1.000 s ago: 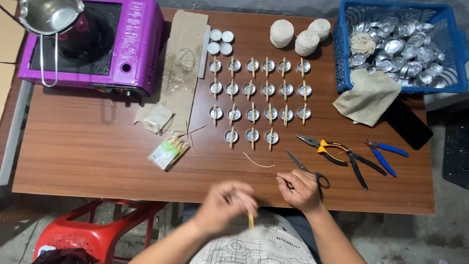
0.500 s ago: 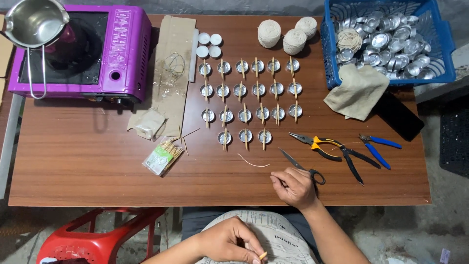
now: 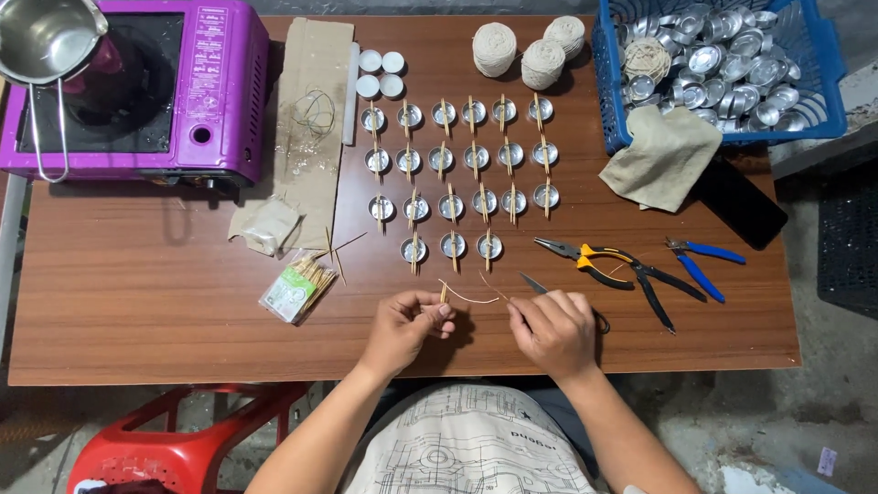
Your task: The person prepares a wick by wrapping it around a wooden stick and cutting it with scissors. They then use pliers to adjust the wick and place it into a small metal cup. Finally, they pour a liquid from a metal pot into the cups containing the wicks.
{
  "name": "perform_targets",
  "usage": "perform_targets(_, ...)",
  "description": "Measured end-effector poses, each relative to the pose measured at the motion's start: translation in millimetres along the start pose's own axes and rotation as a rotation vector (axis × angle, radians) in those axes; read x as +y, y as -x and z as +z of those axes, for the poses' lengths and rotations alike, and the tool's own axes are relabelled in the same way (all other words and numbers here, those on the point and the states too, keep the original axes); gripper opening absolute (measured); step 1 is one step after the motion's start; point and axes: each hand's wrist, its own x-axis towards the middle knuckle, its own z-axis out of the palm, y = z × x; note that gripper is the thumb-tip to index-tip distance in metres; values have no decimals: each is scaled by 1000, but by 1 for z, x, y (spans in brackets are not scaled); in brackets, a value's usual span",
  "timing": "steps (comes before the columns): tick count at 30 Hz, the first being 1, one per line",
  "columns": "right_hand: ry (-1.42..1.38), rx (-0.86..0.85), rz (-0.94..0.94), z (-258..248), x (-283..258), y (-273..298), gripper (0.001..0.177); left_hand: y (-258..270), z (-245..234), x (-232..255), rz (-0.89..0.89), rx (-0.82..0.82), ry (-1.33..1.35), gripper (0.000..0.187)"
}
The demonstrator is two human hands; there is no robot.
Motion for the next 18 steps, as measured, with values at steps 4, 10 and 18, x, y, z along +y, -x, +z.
perform_targets(4,77,-34,17,-3,8,2,4,-1,-5,-8,3,5,-3,25)
perform_targets(10,74,-120,74,0,11,8,7,-1,-8,-15,51,0,-39,23)
perform_targets(18,-22,-254,11,6,1,-6,8,-2,-10,-23,91,-2,-115,24)
